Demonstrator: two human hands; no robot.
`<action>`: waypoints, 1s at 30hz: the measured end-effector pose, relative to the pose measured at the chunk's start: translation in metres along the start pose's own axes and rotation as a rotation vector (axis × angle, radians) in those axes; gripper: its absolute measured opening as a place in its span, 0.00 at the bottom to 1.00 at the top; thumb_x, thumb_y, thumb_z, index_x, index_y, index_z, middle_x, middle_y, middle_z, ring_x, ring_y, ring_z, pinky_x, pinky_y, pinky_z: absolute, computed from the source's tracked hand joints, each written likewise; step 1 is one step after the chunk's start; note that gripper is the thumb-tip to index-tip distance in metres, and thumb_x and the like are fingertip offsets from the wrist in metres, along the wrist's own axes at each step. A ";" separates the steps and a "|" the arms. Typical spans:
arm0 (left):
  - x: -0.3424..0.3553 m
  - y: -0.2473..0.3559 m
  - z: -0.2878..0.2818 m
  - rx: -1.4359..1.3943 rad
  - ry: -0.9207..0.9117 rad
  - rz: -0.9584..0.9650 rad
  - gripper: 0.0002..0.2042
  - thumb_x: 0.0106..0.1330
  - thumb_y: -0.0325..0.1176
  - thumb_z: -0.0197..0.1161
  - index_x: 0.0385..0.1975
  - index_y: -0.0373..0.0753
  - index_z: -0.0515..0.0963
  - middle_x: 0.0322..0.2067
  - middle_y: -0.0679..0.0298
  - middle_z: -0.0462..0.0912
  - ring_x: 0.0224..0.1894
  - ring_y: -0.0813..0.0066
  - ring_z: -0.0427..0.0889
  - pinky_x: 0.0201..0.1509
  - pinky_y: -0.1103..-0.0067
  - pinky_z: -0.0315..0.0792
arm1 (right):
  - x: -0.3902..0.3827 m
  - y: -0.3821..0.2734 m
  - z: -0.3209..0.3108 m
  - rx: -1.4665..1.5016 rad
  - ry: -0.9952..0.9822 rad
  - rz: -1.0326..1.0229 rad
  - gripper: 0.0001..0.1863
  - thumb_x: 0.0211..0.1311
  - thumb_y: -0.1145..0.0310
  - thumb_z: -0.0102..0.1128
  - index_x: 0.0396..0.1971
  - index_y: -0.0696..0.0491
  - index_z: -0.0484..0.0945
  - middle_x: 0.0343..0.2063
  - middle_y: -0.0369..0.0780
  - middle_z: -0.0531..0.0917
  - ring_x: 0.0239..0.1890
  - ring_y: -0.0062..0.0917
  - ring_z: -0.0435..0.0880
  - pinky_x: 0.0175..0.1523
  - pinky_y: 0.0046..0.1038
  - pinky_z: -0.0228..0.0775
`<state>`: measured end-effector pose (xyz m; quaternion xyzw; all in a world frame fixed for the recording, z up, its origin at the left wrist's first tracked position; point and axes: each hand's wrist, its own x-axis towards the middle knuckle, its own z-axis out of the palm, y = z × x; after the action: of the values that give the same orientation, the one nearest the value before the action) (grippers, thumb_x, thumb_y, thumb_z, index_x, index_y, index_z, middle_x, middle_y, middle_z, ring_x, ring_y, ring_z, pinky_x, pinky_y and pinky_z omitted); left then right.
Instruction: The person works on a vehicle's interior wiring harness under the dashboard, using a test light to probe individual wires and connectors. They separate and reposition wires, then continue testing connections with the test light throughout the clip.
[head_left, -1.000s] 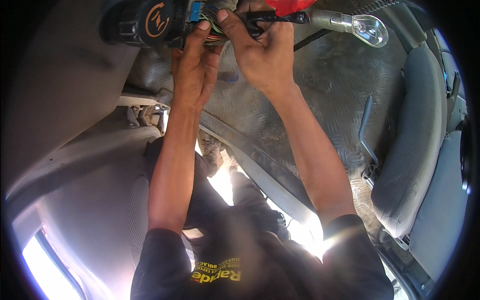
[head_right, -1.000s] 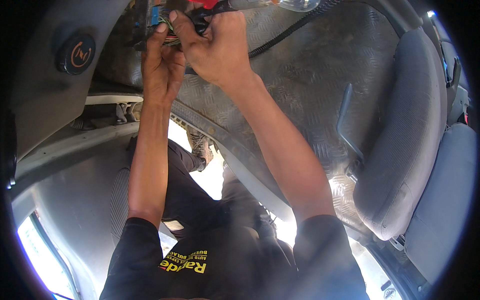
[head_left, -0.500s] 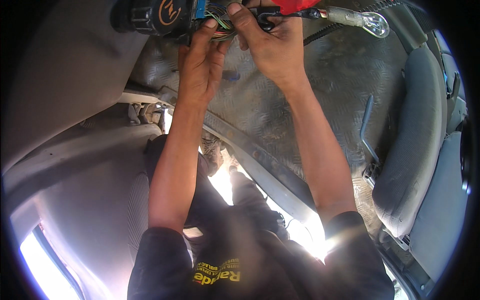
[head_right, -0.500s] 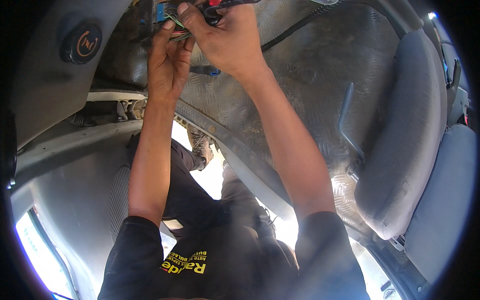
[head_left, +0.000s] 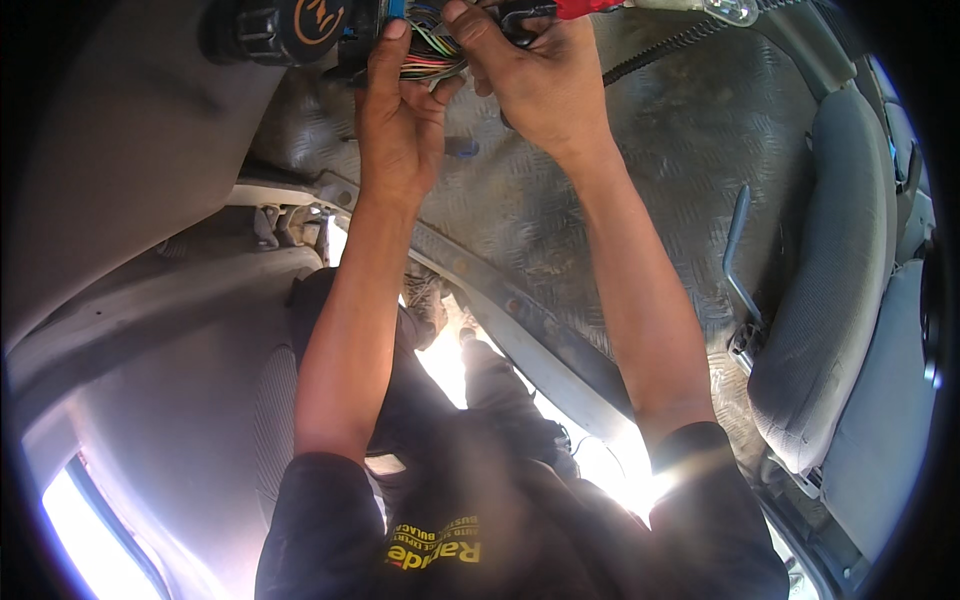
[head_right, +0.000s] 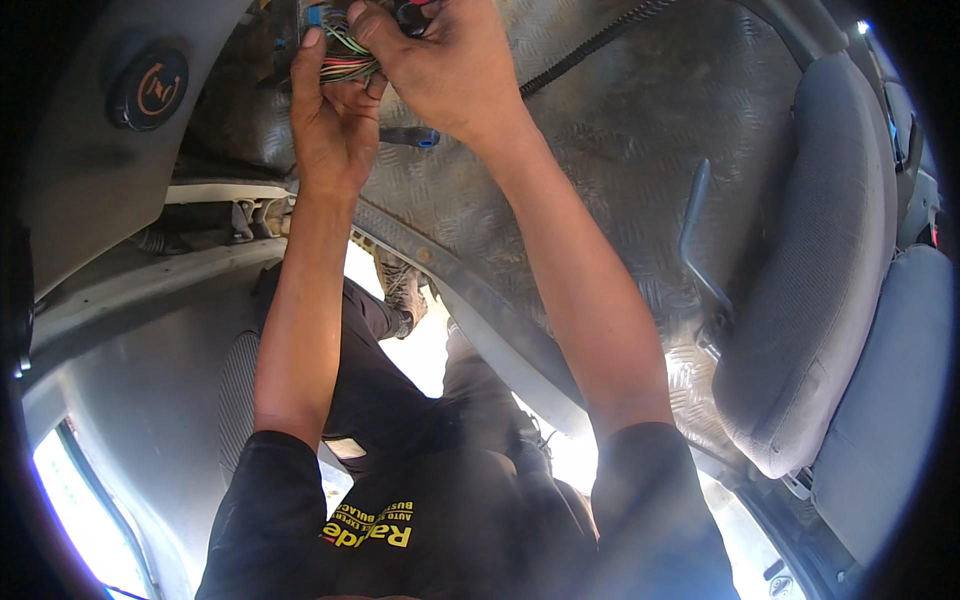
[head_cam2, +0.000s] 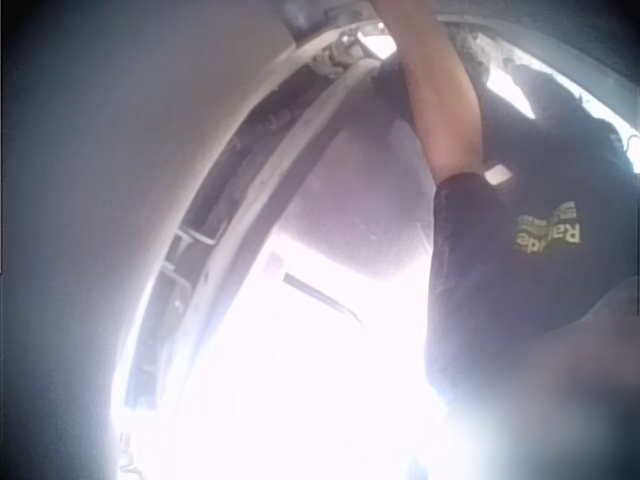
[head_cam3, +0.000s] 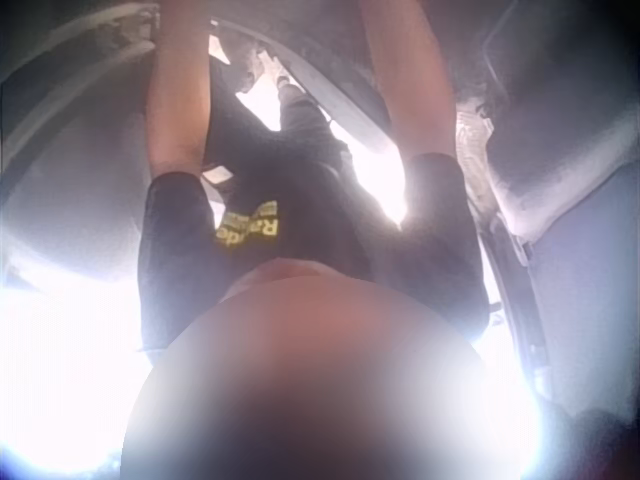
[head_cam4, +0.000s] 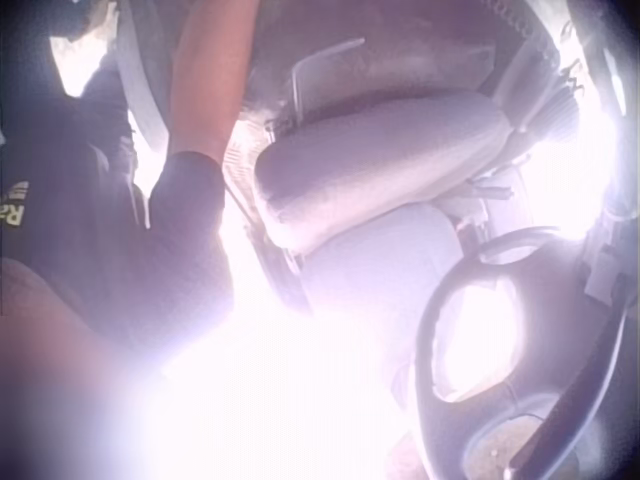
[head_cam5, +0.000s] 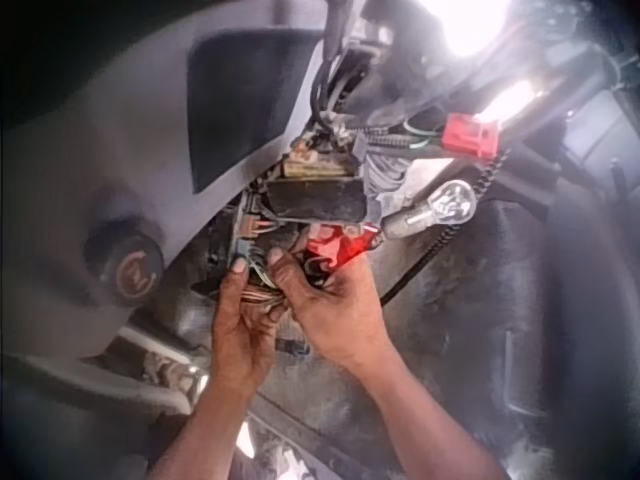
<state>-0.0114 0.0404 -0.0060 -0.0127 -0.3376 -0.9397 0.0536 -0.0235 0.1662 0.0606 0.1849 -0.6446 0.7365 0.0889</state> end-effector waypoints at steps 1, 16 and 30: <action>0.000 0.000 0.002 -0.013 -0.011 0.008 0.14 0.74 0.45 0.63 0.52 0.45 0.79 0.47 0.69 0.87 0.50 0.78 0.85 0.56 0.71 0.81 | 0.000 0.001 0.001 0.006 0.007 -0.014 0.03 0.72 0.76 0.62 0.36 0.55 0.78 0.28 0.28 0.79 0.29 0.12 0.75 0.34 0.20 0.68; 0.001 0.003 0.008 -0.120 -0.124 -0.005 0.15 0.78 0.45 0.58 0.54 0.41 0.78 0.44 0.67 0.88 0.43 0.78 0.87 0.46 0.78 0.83 | -0.001 -0.009 -0.002 -0.035 -0.005 0.084 0.03 0.73 0.72 0.62 0.38 0.55 0.80 0.26 0.27 0.79 0.25 0.10 0.73 0.28 0.18 0.63; 0.005 -0.005 0.005 -0.174 -0.154 0.013 0.19 0.80 0.47 0.54 0.56 0.38 0.77 0.47 0.62 0.88 0.46 0.75 0.88 0.49 0.77 0.84 | -0.001 -0.001 0.002 0.072 -0.006 0.055 0.04 0.71 0.75 0.64 0.42 0.56 0.79 0.30 0.30 0.83 0.30 0.12 0.79 0.34 0.19 0.70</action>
<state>-0.0167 0.0470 -0.0047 -0.0916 -0.2576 -0.9614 0.0322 -0.0218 0.1649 0.0610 0.1723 -0.6226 0.7609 0.0601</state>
